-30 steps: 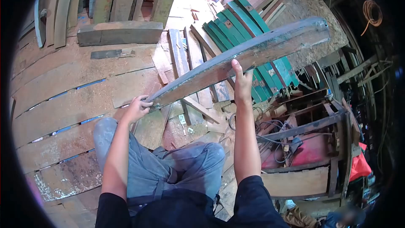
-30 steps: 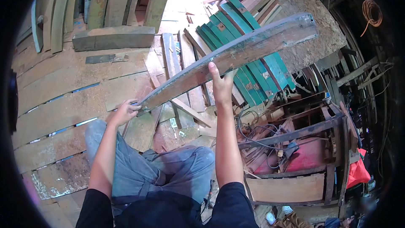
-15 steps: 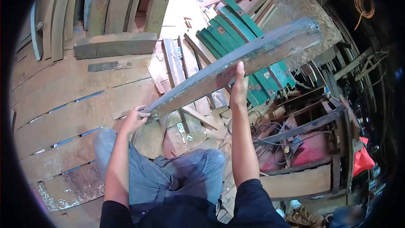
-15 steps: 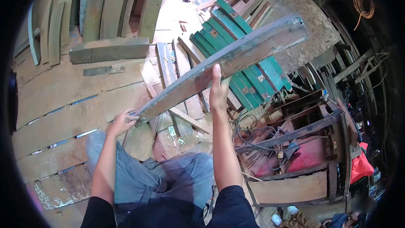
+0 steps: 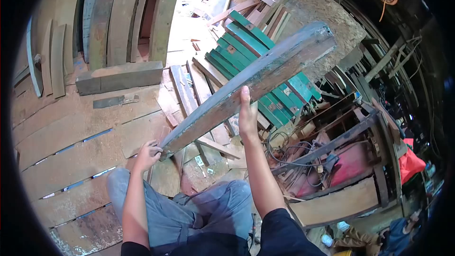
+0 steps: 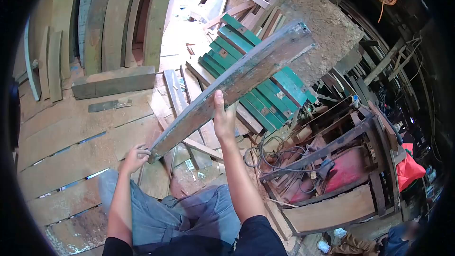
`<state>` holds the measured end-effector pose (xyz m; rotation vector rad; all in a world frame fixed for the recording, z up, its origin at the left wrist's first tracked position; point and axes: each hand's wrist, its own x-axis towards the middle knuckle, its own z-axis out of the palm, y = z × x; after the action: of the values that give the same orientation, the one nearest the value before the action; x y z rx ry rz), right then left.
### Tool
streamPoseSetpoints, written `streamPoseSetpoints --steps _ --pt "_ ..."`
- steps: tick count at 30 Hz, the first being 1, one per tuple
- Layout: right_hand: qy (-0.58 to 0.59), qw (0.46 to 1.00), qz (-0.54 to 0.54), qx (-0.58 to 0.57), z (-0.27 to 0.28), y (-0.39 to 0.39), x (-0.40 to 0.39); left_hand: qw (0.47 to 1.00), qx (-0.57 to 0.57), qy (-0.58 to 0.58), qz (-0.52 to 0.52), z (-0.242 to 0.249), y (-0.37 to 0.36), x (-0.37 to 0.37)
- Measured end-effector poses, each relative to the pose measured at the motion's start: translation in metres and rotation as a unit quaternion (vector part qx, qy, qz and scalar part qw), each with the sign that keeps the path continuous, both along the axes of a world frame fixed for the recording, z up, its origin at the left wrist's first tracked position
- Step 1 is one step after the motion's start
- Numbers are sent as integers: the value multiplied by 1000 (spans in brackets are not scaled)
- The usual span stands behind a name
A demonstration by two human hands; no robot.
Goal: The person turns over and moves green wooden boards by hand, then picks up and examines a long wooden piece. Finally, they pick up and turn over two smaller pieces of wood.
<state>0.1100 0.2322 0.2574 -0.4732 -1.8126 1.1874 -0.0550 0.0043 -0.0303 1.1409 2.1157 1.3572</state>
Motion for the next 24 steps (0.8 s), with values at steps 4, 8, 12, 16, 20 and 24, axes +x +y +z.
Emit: streamPoseSetpoints --steps 4,8,12,16,20,24 --pt "28 998 -1 57 -2 0 -2 1000 -4 28 4 10 -2 4" --pt "8 999 1 46 -8 4 3 999 -10 35 11 27 -4 9" --pt "16 993 -11 115 -2 -7 4 999 11 46 19 27 -2 8" --pt "18 998 19 61 -6 -27 14 991 119 16 60 58 0 22" --pt "17 998 52 20 -11 -52 19 964 247 42 83 138 7 33" --pt "34 986 -66 148 -12 -74 -3 913 403 64 12 285 9 62"
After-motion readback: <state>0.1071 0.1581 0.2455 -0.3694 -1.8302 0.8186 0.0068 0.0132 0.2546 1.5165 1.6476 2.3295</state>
